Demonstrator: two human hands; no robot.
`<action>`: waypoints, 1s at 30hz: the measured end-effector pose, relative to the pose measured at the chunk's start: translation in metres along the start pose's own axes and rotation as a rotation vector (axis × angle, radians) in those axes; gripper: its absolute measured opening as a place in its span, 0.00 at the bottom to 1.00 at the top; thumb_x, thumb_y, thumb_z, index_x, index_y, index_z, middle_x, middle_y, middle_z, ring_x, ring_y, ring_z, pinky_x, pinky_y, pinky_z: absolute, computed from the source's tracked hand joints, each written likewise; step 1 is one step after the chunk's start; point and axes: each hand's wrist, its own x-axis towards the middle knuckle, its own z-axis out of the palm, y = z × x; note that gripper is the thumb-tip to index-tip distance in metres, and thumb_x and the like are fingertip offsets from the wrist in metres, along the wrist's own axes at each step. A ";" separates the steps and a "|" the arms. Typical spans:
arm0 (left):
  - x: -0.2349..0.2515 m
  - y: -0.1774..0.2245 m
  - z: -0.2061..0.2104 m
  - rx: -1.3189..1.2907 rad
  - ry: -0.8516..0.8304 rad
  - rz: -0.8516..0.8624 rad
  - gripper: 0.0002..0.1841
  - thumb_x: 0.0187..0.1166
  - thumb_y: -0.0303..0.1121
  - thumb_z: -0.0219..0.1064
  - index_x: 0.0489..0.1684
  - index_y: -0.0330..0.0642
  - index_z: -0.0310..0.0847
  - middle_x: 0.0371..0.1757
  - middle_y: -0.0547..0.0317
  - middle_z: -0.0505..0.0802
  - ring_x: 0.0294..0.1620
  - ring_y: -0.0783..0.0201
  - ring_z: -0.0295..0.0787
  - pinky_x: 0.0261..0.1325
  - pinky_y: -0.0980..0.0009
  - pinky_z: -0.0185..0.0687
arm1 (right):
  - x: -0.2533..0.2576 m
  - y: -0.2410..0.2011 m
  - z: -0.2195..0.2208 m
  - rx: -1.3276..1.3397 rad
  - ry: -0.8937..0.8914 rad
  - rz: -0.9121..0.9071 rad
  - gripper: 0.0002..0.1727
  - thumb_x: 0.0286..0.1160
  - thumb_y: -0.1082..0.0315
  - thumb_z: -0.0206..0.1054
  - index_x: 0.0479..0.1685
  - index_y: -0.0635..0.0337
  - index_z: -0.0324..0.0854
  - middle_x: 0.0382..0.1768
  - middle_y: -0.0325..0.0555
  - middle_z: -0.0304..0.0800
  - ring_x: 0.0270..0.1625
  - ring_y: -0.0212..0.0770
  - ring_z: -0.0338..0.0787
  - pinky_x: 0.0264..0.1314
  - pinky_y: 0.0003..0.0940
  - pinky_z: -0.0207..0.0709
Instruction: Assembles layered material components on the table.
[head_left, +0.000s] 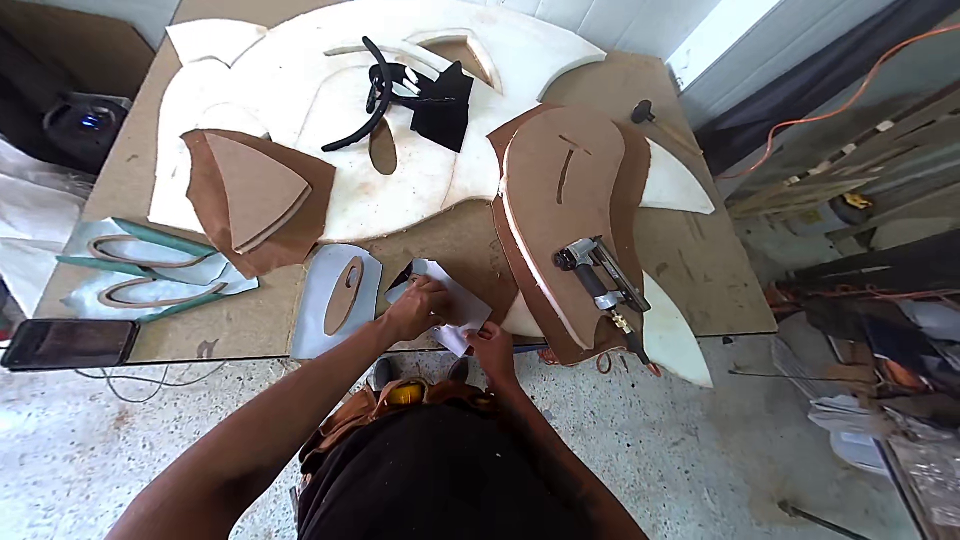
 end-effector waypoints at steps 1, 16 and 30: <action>0.001 0.000 0.001 0.004 -0.001 -0.008 0.21 0.68 0.40 0.81 0.62 0.61 0.89 0.64 0.65 0.90 0.74 0.54 0.78 0.79 0.49 0.73 | 0.002 -0.001 0.001 0.030 -0.050 0.026 0.18 0.68 0.62 0.82 0.53 0.60 0.87 0.40 0.50 0.97 0.36 0.47 0.97 0.40 0.49 0.94; 0.009 0.004 0.019 -0.118 0.163 -0.252 0.22 0.62 0.52 0.85 0.52 0.58 0.91 0.54 0.62 0.87 0.62 0.61 0.82 0.70 0.57 0.82 | 0.033 -0.015 -0.023 -0.228 -0.463 0.227 0.23 0.86 0.50 0.65 0.45 0.66 0.85 0.33 0.48 0.98 0.27 0.40 0.95 0.29 0.34 0.88; 0.015 0.000 0.033 -0.085 0.208 -0.250 0.18 0.63 0.54 0.84 0.42 0.56 0.92 0.51 0.65 0.86 0.61 0.63 0.81 0.72 0.60 0.78 | 0.029 -0.026 -0.026 -0.179 -0.574 0.140 0.26 0.90 0.48 0.58 0.37 0.63 0.85 0.27 0.48 0.94 0.22 0.43 0.89 0.26 0.39 0.83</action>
